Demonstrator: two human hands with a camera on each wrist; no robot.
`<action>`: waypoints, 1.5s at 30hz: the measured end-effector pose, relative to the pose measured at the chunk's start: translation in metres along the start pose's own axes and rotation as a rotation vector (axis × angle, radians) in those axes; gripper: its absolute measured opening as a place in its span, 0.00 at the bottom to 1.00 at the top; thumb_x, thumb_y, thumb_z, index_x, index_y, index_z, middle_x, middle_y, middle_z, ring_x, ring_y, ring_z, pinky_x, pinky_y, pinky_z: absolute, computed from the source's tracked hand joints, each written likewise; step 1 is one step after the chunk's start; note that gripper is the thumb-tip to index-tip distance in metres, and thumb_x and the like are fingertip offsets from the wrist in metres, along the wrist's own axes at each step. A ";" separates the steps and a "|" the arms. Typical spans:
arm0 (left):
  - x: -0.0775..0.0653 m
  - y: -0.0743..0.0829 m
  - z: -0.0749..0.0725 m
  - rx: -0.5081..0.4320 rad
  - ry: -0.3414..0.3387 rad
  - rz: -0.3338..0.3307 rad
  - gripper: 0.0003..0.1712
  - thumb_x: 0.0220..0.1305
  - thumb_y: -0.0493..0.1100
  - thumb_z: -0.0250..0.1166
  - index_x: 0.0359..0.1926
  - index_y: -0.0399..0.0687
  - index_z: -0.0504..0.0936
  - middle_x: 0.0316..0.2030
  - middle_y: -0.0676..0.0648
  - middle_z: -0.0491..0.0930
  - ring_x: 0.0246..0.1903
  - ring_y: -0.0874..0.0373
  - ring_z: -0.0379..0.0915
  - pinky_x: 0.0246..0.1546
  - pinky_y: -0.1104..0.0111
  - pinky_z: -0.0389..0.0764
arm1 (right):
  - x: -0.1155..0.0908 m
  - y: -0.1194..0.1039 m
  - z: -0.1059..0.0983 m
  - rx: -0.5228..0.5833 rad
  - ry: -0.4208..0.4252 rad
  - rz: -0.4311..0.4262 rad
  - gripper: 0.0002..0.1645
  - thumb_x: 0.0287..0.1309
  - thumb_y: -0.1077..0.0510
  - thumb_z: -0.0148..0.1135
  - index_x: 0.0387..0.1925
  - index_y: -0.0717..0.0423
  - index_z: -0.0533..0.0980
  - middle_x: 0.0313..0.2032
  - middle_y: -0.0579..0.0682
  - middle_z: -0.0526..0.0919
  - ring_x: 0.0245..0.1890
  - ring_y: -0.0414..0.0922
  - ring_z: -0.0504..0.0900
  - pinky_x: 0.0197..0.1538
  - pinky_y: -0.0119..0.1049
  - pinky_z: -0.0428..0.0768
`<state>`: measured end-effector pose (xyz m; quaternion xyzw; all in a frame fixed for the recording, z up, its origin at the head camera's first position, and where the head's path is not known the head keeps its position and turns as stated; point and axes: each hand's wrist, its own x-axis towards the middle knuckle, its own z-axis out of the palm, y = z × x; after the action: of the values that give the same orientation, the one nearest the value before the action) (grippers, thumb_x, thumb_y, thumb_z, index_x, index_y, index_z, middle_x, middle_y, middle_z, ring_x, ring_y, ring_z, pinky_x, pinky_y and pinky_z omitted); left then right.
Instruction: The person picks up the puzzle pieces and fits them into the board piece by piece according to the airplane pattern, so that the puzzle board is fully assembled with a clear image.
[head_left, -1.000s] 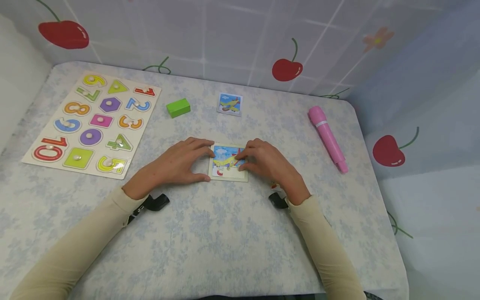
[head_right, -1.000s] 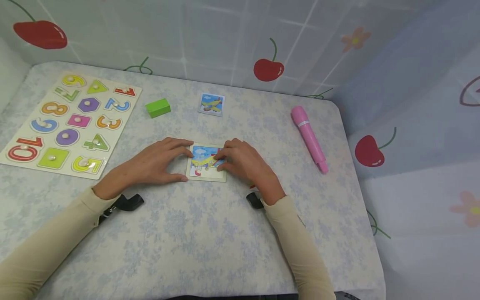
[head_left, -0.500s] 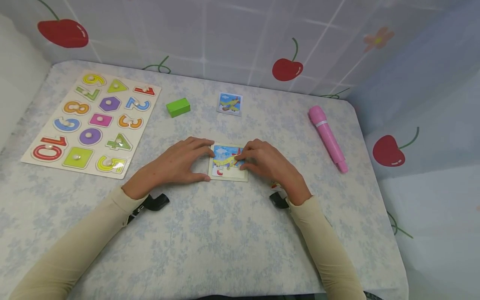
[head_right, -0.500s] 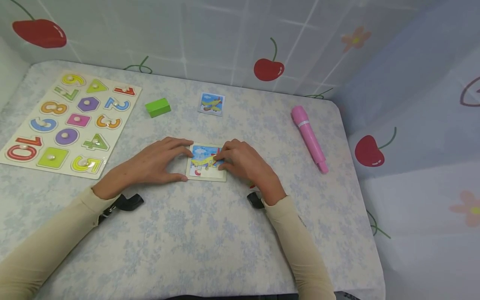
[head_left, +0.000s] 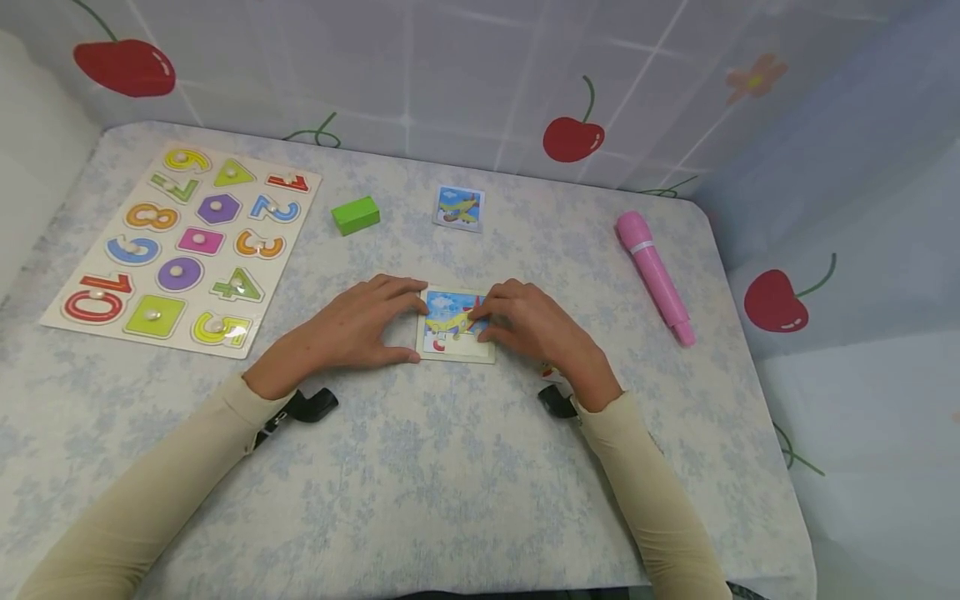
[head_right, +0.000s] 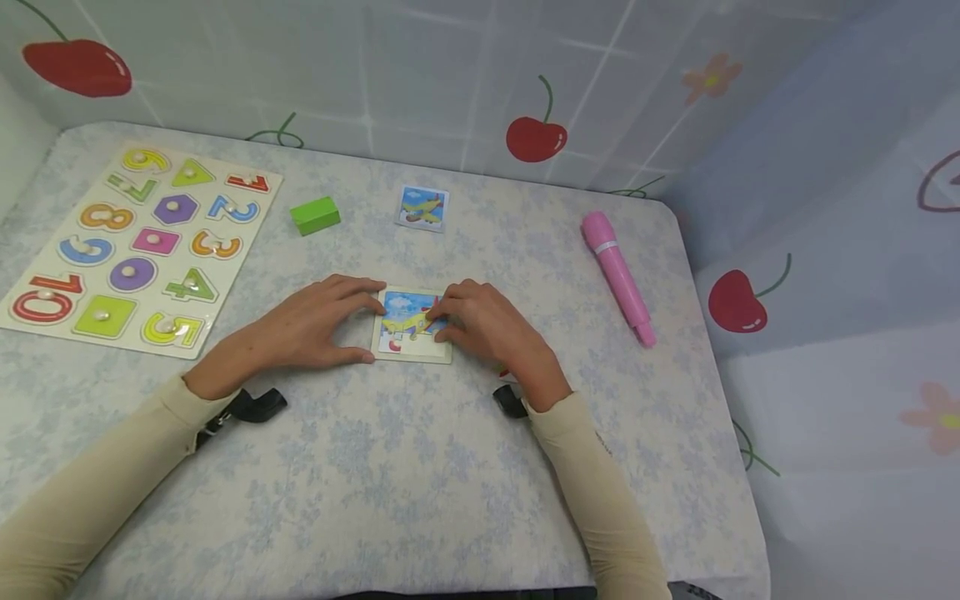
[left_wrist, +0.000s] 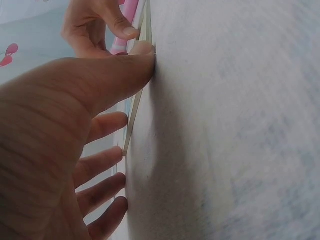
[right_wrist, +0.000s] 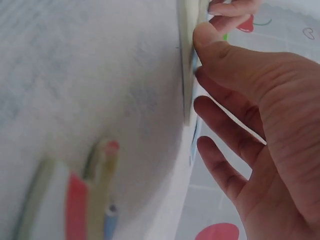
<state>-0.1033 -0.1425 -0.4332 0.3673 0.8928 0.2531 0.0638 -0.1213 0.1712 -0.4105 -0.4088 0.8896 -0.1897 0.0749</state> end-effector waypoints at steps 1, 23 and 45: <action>0.000 0.000 0.000 -0.001 -0.002 -0.002 0.36 0.61 0.60 0.81 0.64 0.48 0.82 0.77 0.42 0.69 0.73 0.41 0.66 0.69 0.43 0.72 | -0.001 0.000 -0.001 -0.002 -0.002 0.001 0.17 0.63 0.55 0.79 0.52 0.53 0.90 0.47 0.49 0.88 0.49 0.49 0.84 0.55 0.45 0.82; 0.004 0.007 -0.002 0.000 -0.007 -0.006 0.38 0.60 0.59 0.82 0.64 0.48 0.82 0.78 0.42 0.68 0.73 0.41 0.66 0.68 0.43 0.72 | -0.061 0.014 -0.027 0.003 0.006 0.204 0.18 0.67 0.61 0.76 0.57 0.54 0.88 0.50 0.50 0.88 0.50 0.50 0.84 0.54 0.48 0.82; -0.001 0.002 -0.004 -0.015 -0.033 -0.014 0.37 0.62 0.58 0.81 0.66 0.48 0.82 0.78 0.43 0.67 0.75 0.42 0.64 0.70 0.43 0.70 | -0.108 0.013 -0.022 0.074 -0.011 0.258 0.24 0.62 0.54 0.81 0.59 0.52 0.87 0.52 0.46 0.88 0.54 0.48 0.82 0.59 0.48 0.80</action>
<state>-0.1028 -0.1436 -0.4290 0.3645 0.8923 0.2531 0.0828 -0.0663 0.2663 -0.3983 -0.2890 0.9267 -0.2092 0.1184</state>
